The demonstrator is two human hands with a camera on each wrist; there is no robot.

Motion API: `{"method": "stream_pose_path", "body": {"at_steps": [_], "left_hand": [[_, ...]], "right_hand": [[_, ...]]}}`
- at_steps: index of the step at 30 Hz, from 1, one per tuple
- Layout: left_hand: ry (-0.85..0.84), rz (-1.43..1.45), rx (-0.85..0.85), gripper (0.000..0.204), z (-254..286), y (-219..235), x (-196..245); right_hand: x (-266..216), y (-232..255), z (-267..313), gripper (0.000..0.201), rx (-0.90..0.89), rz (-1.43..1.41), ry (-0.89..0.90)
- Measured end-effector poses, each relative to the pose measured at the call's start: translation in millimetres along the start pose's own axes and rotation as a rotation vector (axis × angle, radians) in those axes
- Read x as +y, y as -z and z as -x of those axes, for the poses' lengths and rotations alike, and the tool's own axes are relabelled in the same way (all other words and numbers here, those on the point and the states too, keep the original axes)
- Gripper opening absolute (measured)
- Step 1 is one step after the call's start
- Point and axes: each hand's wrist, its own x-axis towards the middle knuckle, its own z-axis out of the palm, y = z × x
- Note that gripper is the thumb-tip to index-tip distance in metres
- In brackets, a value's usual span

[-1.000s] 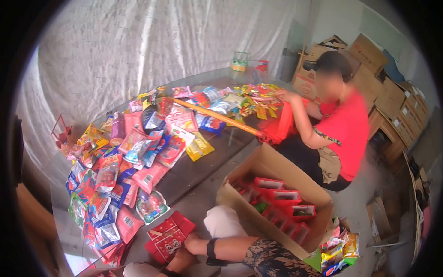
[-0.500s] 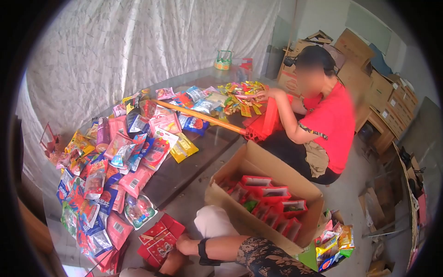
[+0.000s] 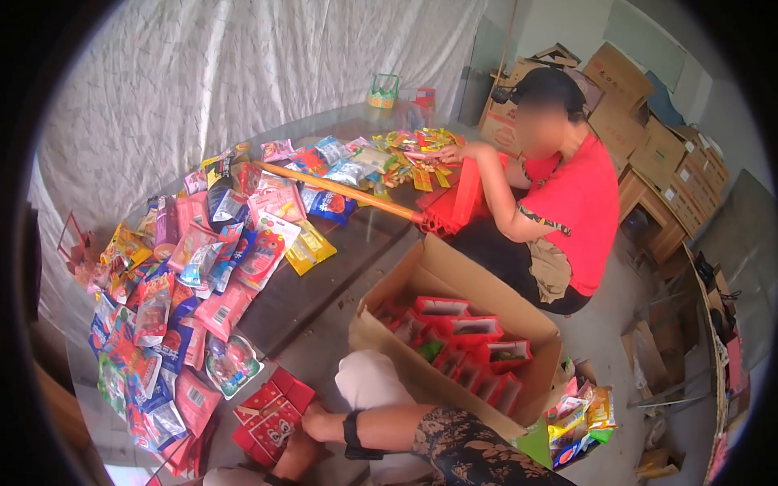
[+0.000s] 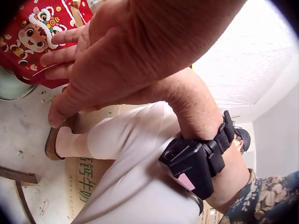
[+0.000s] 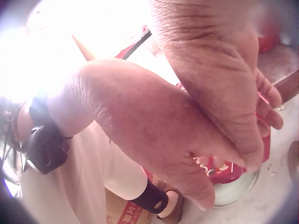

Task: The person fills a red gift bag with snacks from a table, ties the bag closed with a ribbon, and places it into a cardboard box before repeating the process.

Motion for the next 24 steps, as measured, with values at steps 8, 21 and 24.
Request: {"method": "stream_pose_path", "body": {"at_steps": [8,21,24], "left_hand": [[0.001,-0.055,-0.078,0.095,22,42,3],[0.007,-0.005,-0.122,0.090,23,49,1],[0.041,0.167,-0.149,0.088,26,42,-4]], "right_hand": [[2,38,11,0.026,-0.117,0.091,0.043],[-6,-51,-41,0.027,0.025,-0.173,-0.033],[-18,-77,-64,0.028,0.052,-0.244,-0.055]]}}
